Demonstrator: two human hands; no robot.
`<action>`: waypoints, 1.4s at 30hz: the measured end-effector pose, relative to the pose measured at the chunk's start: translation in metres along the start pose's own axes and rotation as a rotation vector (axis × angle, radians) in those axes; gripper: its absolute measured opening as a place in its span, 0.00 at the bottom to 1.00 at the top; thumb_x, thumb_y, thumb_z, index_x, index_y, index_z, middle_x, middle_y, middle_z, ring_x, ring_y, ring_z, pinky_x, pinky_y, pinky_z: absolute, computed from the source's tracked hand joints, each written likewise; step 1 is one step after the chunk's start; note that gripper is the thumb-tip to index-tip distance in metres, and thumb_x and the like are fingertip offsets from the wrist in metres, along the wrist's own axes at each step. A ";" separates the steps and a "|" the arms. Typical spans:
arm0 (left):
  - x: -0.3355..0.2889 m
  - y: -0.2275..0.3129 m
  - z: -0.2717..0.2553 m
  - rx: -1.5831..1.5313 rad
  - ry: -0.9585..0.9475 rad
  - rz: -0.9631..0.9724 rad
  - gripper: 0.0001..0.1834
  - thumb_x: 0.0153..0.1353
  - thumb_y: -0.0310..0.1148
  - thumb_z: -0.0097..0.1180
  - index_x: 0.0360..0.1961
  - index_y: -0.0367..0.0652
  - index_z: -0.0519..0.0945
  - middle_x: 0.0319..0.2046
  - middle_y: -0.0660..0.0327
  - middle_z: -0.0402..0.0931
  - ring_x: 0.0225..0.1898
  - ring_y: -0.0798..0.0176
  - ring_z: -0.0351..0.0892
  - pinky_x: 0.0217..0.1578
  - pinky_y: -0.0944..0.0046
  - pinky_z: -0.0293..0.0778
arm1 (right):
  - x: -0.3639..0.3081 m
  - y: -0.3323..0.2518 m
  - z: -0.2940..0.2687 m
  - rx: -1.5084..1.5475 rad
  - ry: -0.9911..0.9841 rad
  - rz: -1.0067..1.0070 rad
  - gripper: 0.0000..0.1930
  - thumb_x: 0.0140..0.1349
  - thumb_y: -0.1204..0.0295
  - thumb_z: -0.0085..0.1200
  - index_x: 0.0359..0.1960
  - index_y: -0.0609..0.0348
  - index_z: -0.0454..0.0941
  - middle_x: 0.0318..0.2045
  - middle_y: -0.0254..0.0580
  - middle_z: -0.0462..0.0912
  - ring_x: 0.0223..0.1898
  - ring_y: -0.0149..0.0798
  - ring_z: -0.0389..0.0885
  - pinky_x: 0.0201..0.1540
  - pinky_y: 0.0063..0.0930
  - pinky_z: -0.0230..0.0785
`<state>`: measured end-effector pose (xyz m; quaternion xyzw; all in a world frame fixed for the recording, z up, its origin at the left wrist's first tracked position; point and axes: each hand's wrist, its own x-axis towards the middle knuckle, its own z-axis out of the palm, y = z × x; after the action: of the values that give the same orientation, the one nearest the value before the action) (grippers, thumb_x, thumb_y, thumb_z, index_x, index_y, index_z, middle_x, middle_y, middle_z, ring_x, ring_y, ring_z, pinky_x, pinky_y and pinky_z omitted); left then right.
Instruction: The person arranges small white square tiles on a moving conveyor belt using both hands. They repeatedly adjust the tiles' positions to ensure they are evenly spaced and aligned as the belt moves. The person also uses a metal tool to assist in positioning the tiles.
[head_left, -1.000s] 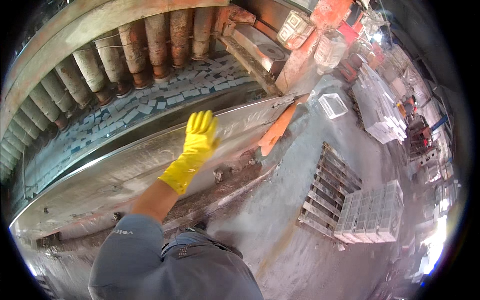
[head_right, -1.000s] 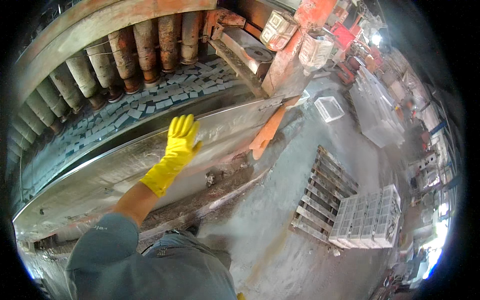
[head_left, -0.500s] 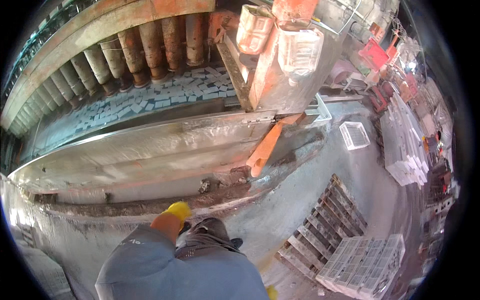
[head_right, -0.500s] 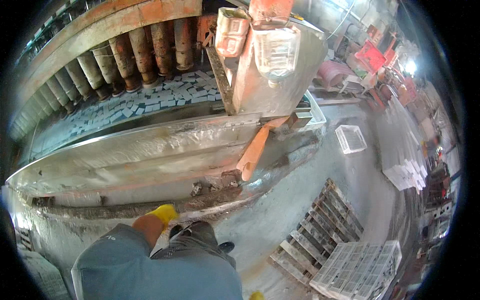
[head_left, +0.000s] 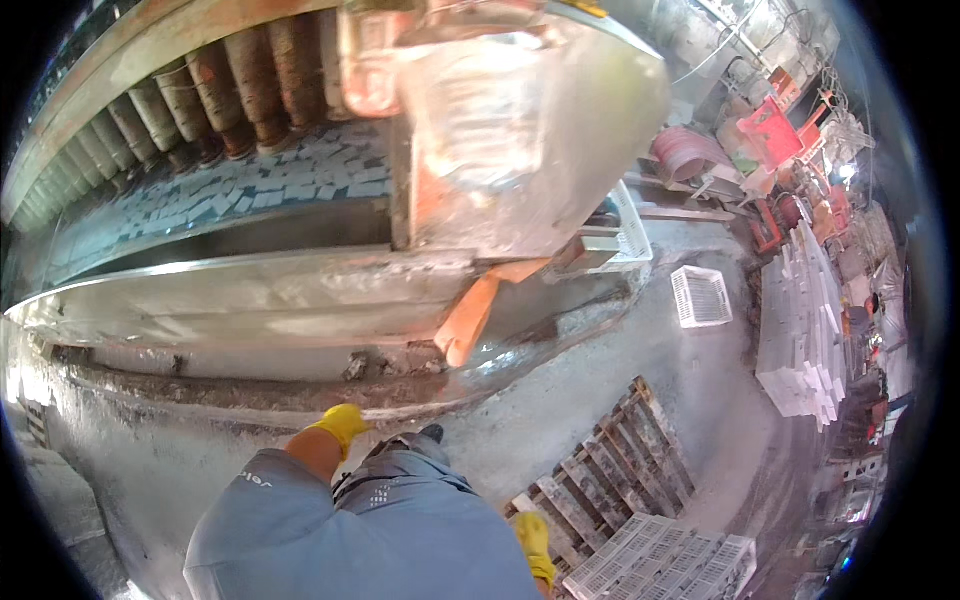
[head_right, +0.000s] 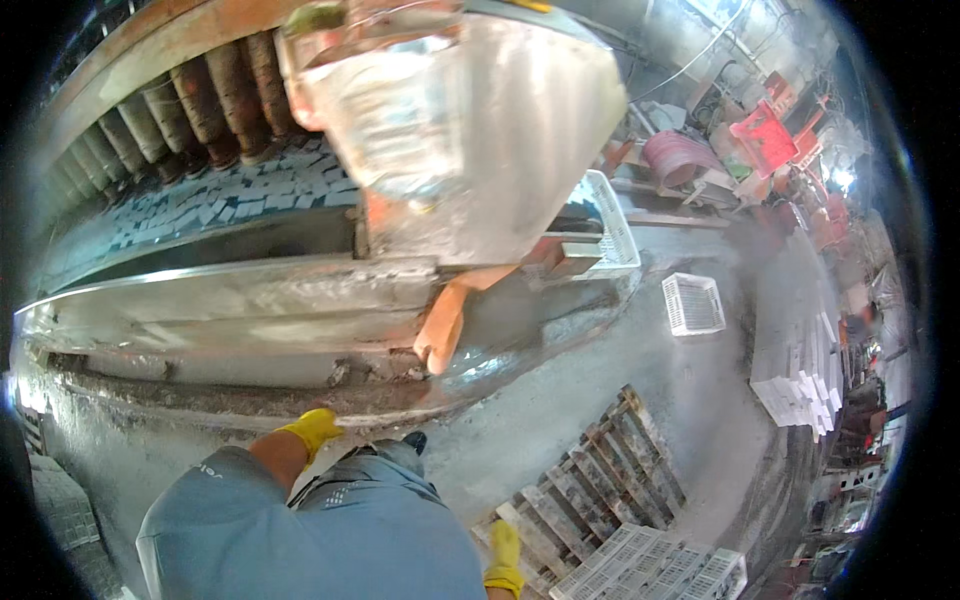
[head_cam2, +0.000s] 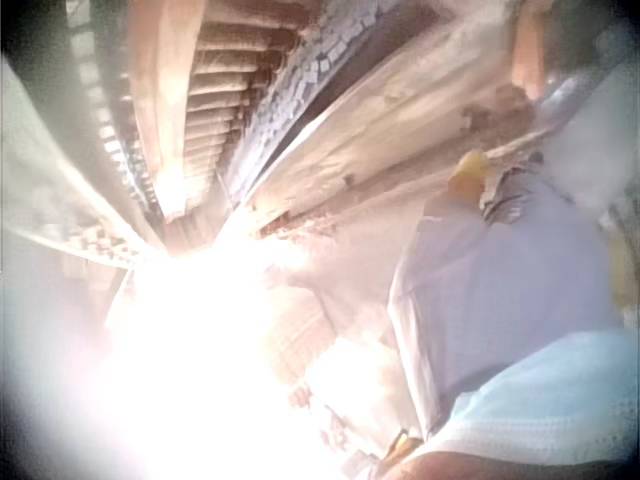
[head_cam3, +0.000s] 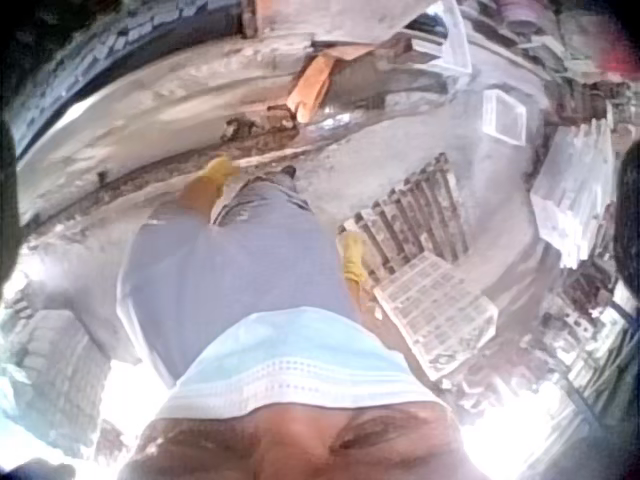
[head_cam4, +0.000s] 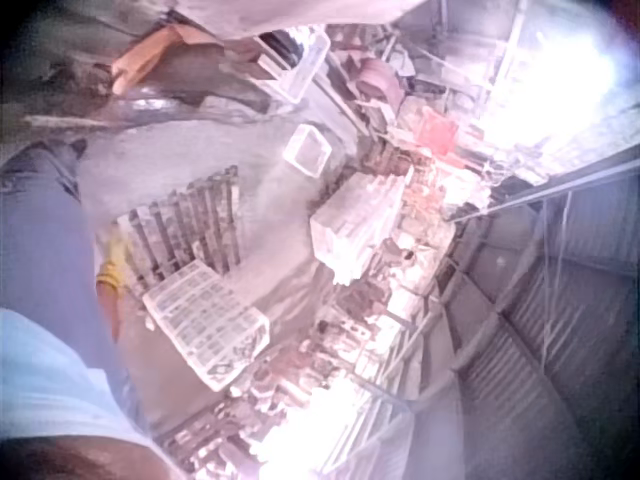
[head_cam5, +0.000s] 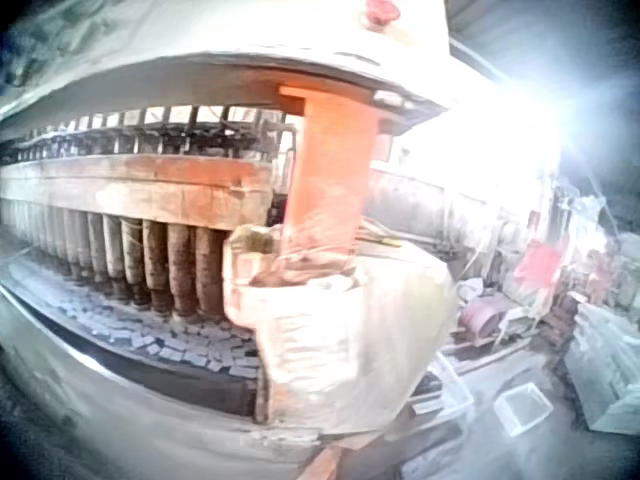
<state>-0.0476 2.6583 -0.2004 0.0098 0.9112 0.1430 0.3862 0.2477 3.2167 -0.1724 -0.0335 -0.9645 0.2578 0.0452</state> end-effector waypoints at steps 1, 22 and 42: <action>0.043 0.017 0.007 -0.022 0.164 0.225 0.36 0.59 0.65 0.64 0.49 0.41 0.89 0.45 0.41 0.87 0.51 0.37 0.87 0.54 0.40 0.79 | 0.007 -0.012 0.003 0.302 -0.109 0.350 0.11 0.73 0.63 0.57 0.45 0.58 0.83 0.42 0.58 0.86 0.51 0.57 0.84 0.54 0.49 0.75; 0.137 0.338 -0.118 -0.184 0.005 -0.035 0.39 0.59 0.55 0.70 0.65 0.40 0.80 0.62 0.37 0.80 0.65 0.35 0.78 0.65 0.46 0.73 | 0.153 0.212 -0.072 -0.117 -0.683 0.378 0.12 0.69 0.68 0.53 0.49 0.50 0.86 0.44 0.51 0.88 0.45 0.58 0.87 0.51 0.57 0.76; 0.281 0.612 -0.463 -0.566 1.318 0.320 0.35 0.70 0.34 0.68 0.72 0.29 0.70 0.70 0.41 0.73 0.72 0.45 0.72 0.73 0.52 0.64 | 0.557 0.312 -0.167 0.852 -0.303 0.892 0.25 0.74 0.60 0.64 0.64 0.65 0.80 0.59 0.48 0.86 0.60 0.40 0.83 0.67 0.36 0.71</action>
<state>-0.6283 3.1638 0.0722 -0.0456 0.8699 0.4037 -0.2797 -0.2753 3.6174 -0.1457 -0.3743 -0.6664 0.6149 -0.1942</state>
